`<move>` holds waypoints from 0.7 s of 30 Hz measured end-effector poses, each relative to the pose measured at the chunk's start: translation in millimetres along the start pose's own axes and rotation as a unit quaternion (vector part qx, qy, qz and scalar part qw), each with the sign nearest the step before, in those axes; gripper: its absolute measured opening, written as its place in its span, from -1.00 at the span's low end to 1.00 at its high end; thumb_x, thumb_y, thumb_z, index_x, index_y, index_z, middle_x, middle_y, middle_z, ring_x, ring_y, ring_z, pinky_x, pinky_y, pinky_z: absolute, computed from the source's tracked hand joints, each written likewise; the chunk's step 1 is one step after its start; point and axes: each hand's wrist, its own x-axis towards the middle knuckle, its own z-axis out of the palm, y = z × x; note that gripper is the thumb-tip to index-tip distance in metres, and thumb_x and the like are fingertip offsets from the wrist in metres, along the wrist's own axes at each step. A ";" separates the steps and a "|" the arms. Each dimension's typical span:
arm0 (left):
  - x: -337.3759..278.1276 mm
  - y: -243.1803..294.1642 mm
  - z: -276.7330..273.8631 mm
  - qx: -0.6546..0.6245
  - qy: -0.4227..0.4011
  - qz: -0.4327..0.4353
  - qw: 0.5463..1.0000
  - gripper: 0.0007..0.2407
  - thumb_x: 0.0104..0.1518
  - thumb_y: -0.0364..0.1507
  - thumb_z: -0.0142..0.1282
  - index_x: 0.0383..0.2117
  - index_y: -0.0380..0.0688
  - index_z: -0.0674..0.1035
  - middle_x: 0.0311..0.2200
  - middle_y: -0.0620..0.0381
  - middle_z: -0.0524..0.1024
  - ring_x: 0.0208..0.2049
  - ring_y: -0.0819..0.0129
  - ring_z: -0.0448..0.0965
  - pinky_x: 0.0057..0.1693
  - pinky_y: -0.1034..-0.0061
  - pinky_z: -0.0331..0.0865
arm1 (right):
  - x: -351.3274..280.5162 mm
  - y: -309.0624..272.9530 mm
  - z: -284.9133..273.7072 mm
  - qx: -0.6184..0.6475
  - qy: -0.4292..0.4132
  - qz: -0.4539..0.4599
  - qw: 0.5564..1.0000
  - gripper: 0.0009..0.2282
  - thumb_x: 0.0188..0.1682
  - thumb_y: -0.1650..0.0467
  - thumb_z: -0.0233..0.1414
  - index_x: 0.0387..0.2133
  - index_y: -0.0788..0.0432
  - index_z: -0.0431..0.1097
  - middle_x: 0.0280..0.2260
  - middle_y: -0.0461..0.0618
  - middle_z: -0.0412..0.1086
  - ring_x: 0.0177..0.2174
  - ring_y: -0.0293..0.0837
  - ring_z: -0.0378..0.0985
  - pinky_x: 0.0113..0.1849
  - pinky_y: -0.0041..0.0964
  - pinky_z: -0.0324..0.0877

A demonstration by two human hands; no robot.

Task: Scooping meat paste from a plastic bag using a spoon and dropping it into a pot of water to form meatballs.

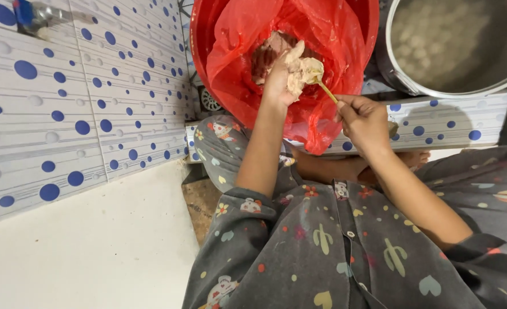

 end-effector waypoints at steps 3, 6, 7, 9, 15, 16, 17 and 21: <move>4.3 -6.2 -9.4 0.018 0.025 -0.016 0.999 -0.81 0.09 -0.29 0.27 -0.43 -0.15 0.57 -0.54 0.02 0.59 -0.49 0.19 0.62 -0.30 0.32 0.54 | -2.8 11.9 3.5 -0.077 0.021 -0.048 0.996 -0.84 0.15 0.46 0.03 -0.11 0.23 0.55 -0.55 -0.09 0.46 -0.61 -0.38 0.32 -0.49 -0.47 0.24; 4.7 -10.8 -17.6 -0.002 0.037 -0.023 0.999 -0.76 0.08 -0.30 0.28 -0.35 -0.25 0.62 -0.44 -0.09 0.66 -0.40 0.12 0.68 -0.19 0.31 0.59 | -6.4 23.7 9.2 -0.127 0.032 -0.098 0.987 -0.82 0.15 0.46 0.03 -0.07 0.23 0.55 -0.50 -0.10 0.51 -0.47 -0.36 0.49 -0.28 -0.43 0.44; 2.4 -11.7 -17.6 -0.007 0.044 -0.026 0.999 -0.77 0.07 -0.30 0.29 -0.38 -0.25 0.63 -0.45 -0.08 0.67 -0.40 0.14 0.69 -0.15 0.36 0.57 | -8.3 27.1 11.2 -0.135 0.030 -0.118 0.983 -0.81 0.16 0.47 0.02 -0.05 0.25 0.53 -0.49 -0.09 0.51 -0.44 -0.33 0.51 -0.21 -0.41 0.48; 17.7 -20.8 -30.9 -0.026 0.071 -0.023 0.997 -0.77 0.09 -0.33 0.26 -0.28 -0.26 0.62 -0.39 -0.17 0.66 -0.35 0.05 0.69 -0.12 0.27 0.59 | -10.9 34.0 12.1 -0.152 0.032 -0.131 0.979 -0.80 0.17 0.46 0.02 -0.02 0.24 0.52 -0.47 -0.08 0.52 -0.43 -0.31 0.53 -0.23 -0.40 0.47; 33.6 -34.8 -47.2 -0.062 0.091 0.013 0.994 -0.84 0.14 -0.36 0.22 -0.29 -0.18 0.63 -0.42 -0.12 0.64 -0.38 0.07 0.67 -0.20 0.24 0.59 | -18.3 45.7 16.2 -0.180 0.016 -0.243 0.953 -0.78 0.19 0.53 0.00 0.07 0.33 0.47 -0.42 -0.02 0.50 -0.41 -0.24 0.50 -0.22 -0.34 0.48; 33.9 -36.8 -48.3 -0.061 0.104 0.016 0.993 -0.87 0.12 -0.36 0.25 -0.35 -0.12 0.63 -0.50 -0.04 0.64 -0.46 0.13 0.66 -0.27 0.28 0.58 | -19.2 46.5 16.2 -0.185 0.007 -0.264 0.947 -0.77 0.19 0.56 0.00 0.07 0.35 0.46 -0.39 0.03 0.50 -0.41 -0.21 0.51 -0.24 -0.33 0.50; 12.2 -23.7 -27.4 -0.062 0.105 0.016 0.992 -0.87 0.12 -0.36 0.25 -0.35 -0.12 0.63 -0.50 -0.04 0.64 -0.46 0.13 0.66 -0.27 0.28 0.58 | -19.4 47.3 15.8 -0.185 0.006 -0.263 0.947 -0.77 0.19 0.56 0.00 0.07 0.35 0.46 -0.39 0.03 0.50 -0.41 -0.21 0.51 -0.24 -0.33 0.50; -28.5 1.4 10.0 0.058 0.282 0.009 0.958 -0.76 0.08 -0.38 0.12 -0.13 -0.11 0.60 -0.34 0.10 0.55 -0.33 0.15 0.54 -0.31 0.16 0.40 | -20.7 50.2 16.4 -0.230 -0.009 -0.345 0.910 -0.76 0.15 0.63 0.00 0.07 0.44 0.42 -0.23 0.23 0.53 -0.30 -0.04 0.60 -0.12 -0.21 0.57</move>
